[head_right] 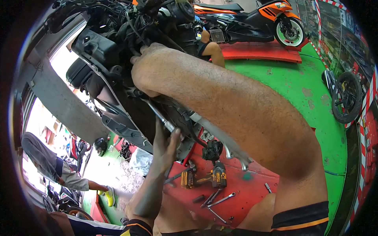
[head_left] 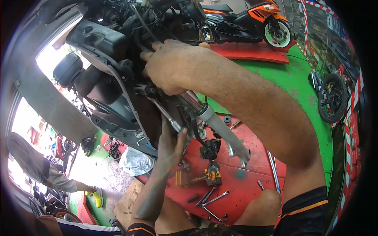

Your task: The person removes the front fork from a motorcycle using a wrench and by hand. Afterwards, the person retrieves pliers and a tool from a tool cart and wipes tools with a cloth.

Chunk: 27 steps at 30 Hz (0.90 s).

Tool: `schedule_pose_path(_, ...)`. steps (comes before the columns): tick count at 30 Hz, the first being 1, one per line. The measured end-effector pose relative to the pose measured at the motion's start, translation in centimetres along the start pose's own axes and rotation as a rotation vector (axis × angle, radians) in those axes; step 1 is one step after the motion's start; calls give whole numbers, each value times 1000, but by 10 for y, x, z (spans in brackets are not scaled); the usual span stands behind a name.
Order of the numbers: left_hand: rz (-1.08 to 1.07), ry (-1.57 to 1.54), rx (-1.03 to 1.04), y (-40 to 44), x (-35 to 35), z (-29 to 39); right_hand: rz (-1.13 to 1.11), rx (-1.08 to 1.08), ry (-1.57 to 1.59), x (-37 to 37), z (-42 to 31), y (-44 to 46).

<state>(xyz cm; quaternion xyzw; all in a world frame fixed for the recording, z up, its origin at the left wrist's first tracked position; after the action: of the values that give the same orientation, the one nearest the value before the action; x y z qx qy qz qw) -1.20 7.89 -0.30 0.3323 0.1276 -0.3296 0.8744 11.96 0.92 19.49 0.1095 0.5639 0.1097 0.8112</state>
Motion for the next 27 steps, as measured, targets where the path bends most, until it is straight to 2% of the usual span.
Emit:
schedule_pose_path(1, 20, -113, -93, -15, -9, 23, 9, -4, 5, 0, 1, 0)
schedule_pose_path(3, 32, -608, -313, -28, -44, 65, 57, -18, 17, 7, 5, 3)
schedule_pose_path(4, -99, -1173, -314, -30, -63, 72, 80, -30, 25, 10, 4, 5)
schedule_pose_path(5, -143, -1229, -309, -28, -70, 70, 80, -35, 31, 12, 4, 6)
schedule_pose_path(7, -68, -913, -322, -26, -61, 64, 85, -35, 30, 11, 6, 6)
schedule_pose_path(8, 52, -541, -339, -29, -40, 61, 79, -36, 19, 8, 7, 5)
schedule_pose_path(9, 57, -275, -154, -23, -16, 44, 71, -36, 12, 4, 7, 3)
schedule_pose_path(12, 64, 223, -72, 20, 6, -9, 52, -42, 46, 5, -1, 2)
schedule_pose_path(14, 19, -63, -57, 5, 6, -14, 75, -39, 43, 4, 5, 1)
schedule_pose_path(16, 137, -262, -81, -22, -12, 4, 117, -60, 53, 8, 5, 2)
schedule_pose_path(18, -7, -834, -328, -31, -49, 60, 121, -63, 70, 8, 6, 1)
schedule_pose_path(20, -175, -1084, -304, -26, -69, 76, 129, -66, 83, 7, 4, 1)
schedule_pose_path(21, -109, -836, -299, -25, -59, 77, 137, -62, 82, 7, 5, -1)
schedule_pose_path(22, 94, -547, -357, -27, -36, 71, 146, -55, 82, 6, 6, -2)
schedule_pose_path(23, 96, -170, -101, -21, -18, 44, 143, -45, 75, 6, 7, -1)
schedule_pose_path(25, 106, 212, 158, -3, 4, -7, 134, -39, 71, 8, 4, 3)
schedule_pose_path(27, 34, 22, 12, 8, 9, -11, 101, -30, 31, 6, 1, 5)
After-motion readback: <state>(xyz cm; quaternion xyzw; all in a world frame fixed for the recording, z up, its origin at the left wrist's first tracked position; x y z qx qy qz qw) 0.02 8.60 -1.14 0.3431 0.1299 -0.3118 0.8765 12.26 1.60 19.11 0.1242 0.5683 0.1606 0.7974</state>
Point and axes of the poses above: each hand's wrist, its own y-axis towards the middle knuckle, its own x-axis out of the palm, z = x × y, the point moved 2 cm from there along y, towards the middle knuckle, and after that the axes turned 3 degrees about z, right-handed, at the moved point
